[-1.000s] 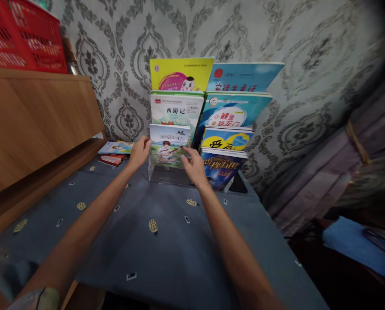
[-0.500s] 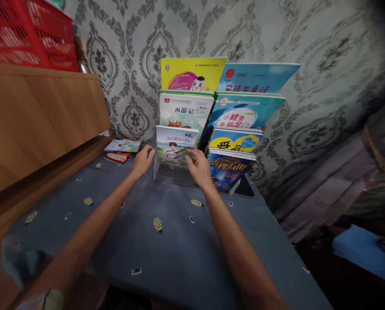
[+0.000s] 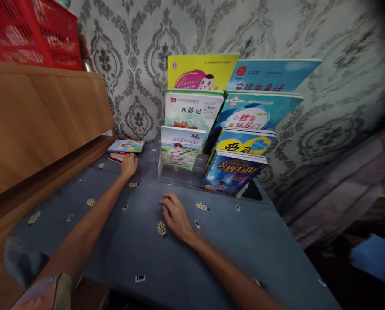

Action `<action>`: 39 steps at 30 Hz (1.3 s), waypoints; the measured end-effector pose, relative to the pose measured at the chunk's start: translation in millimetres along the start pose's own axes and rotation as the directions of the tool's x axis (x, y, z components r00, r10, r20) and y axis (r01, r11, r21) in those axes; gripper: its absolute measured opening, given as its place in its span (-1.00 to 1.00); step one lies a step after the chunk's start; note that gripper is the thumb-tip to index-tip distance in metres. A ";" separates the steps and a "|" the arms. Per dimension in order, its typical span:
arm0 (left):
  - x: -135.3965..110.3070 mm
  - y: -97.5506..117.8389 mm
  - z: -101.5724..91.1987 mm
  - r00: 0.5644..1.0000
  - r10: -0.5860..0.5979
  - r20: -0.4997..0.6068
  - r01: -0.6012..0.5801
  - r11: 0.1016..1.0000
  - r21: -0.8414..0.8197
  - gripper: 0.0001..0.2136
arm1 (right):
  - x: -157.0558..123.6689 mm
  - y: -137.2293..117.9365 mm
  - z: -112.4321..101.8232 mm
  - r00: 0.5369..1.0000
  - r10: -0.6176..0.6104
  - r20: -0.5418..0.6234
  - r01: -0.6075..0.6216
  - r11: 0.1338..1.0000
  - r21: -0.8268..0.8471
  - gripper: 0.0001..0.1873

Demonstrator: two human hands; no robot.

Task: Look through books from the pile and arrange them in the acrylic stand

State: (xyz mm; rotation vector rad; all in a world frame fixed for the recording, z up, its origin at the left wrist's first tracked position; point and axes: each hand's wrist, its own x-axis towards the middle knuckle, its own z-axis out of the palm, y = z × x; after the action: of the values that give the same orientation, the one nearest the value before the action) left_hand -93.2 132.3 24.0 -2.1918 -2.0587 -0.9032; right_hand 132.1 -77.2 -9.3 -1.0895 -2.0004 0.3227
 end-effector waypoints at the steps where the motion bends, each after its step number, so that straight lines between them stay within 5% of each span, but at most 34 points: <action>1: 5.0 -1.6 1.3 1.000 0.003 -0.001 -0.003 1.000 0.029 -0.76 | -3.8 0.4 4.9 0.997 -0.018 0.069 0.019 1.000 -0.009 -0.71; 4: 18.6 -2.7 5.8 1.000 0.029 0.009 -0.030 0.994 0.102 -0.69 | -7.3 2.2 10.5 0.988 -0.029 0.150 0.033 0.999 -0.030 -0.74; 14: 54.3 -3.3 25.8 0.983 0.151 0.102 -0.174 0.945 0.277 -0.56 | -4.0 1.0 5.4 0.989 0.037 0.143 -0.038 0.999 0.007 -0.74; 24: 70.1 -6.4 20.2 0.951 0.215 0.221 -0.292 0.860 0.419 -0.57 | -2.8 3.1 3.5 0.986 0.046 0.158 -0.053 0.998 0.040 -0.76; 32: 44.4 -9.7 -3.2 0.923 0.264 0.280 -0.370 0.806 0.462 -0.61 | -4.1 8.6 8.3 0.987 0.037 0.158 -0.045 0.998 0.042 -0.76; 39: -15.7 -22.5 -27.1 0.866 0.335 0.371 -0.482 0.759 0.438 -0.65 | -3.9 11.1 10.5 0.984 0.039 0.174 -0.047 0.998 0.040 -0.74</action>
State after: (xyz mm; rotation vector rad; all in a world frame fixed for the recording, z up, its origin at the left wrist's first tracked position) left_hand -124.3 110.8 31.8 -2.3714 -1.5180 0.0131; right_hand 131.8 -72.2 -24.2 -1.1103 -2.1138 0.4974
